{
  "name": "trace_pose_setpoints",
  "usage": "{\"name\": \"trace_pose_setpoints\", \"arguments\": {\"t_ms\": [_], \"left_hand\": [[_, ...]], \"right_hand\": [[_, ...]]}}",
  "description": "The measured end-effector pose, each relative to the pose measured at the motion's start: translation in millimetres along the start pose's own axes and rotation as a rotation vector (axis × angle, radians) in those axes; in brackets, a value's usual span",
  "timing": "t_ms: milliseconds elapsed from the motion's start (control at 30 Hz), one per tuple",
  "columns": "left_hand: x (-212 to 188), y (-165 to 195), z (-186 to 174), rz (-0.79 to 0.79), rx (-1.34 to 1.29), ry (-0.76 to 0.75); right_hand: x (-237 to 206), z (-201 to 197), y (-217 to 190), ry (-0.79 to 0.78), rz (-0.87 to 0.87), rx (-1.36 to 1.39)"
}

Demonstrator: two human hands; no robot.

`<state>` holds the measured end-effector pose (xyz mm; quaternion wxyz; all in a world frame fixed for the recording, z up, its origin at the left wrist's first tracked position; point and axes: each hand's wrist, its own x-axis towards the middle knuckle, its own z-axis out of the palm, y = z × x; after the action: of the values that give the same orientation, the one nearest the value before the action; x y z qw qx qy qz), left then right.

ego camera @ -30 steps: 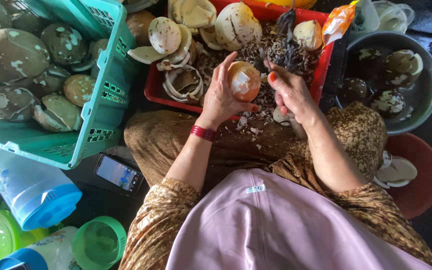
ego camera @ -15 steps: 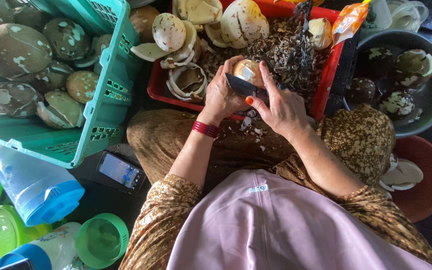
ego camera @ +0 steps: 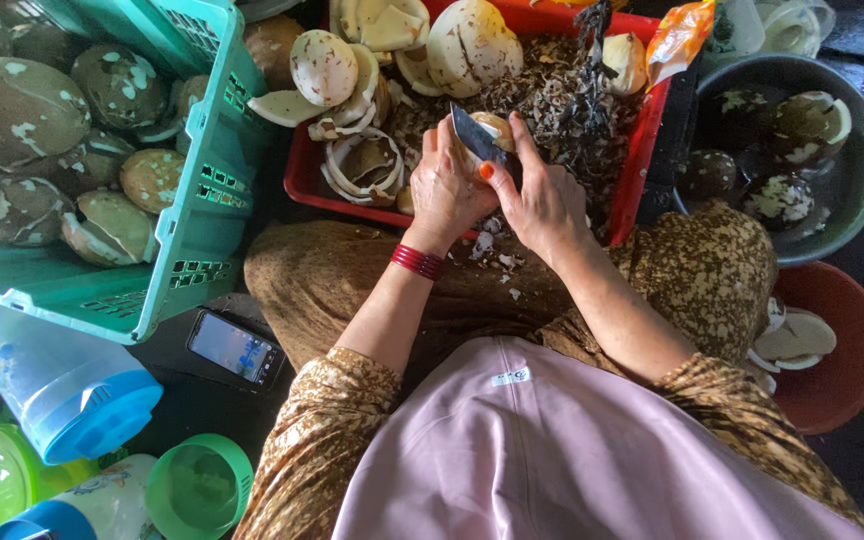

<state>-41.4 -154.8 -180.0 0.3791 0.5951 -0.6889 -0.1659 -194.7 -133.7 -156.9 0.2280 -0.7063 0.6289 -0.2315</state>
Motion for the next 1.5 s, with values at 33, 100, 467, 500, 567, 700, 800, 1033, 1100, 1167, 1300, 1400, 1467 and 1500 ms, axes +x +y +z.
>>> {"name": "trace_pose_setpoints", "arguments": {"t_ms": [33, 100, 467, 500, 567, 700, 800, 1033, 1100, 1167, 1300, 1400, 1467, 1500], "left_hand": [[-2, 2, 2, -0.006, -0.007, 0.018], [-4, 5, 3, -0.001, -0.018, 0.053], [-5, 19, 5, -0.096, 0.010, 0.120], [-5, 19, 7, -0.102, 0.030, 0.116], [-4, 18, 8, -0.112, 0.067, 0.108], [-1, 11, -1, -0.022, 0.030, 0.055], [0, 6, -10, -0.015, 0.008, -0.010], [-9, 7, -11, -0.052, -0.066, 0.027], [-8, 2, -9, -0.041, -0.142, 0.018], [-7, -6, -8, 0.033, -0.246, 0.016], [-3, -16, -6, -0.086, -0.402, -0.141], [-1, -19, -11, -0.082, -0.385, -0.188], [-1, -22, -17, 0.031, -0.397, -0.209], [-2, -23, -20, 0.043, -0.435, -0.220]], "right_hand": [[1, 1, 1, -0.004, 0.020, 0.032], [4, 3, 3, 0.003, 0.035, 0.099], [13, 13, 9, 0.125, -0.068, -0.126], [14, 11, 10, 0.111, -0.061, -0.129], [18, 8, 15, 0.085, -0.045, -0.137], [25, -2, 28, 0.012, -0.164, -0.222], [32, -12, 36, -0.006, -0.218, -0.206], [36, -16, 52, 0.017, 0.045, 0.217], [31, -5, 58, -0.080, 0.035, 0.371], [25, 6, 63, -0.195, -0.040, 0.627], [19, 6, 69, -0.320, 0.278, 0.817], [16, -7, 64, -0.353, 0.209, 0.907], [15, -17, 59, -0.330, 0.174, 0.945], [14, -21, 58, -0.314, 0.180, 0.972]]}}
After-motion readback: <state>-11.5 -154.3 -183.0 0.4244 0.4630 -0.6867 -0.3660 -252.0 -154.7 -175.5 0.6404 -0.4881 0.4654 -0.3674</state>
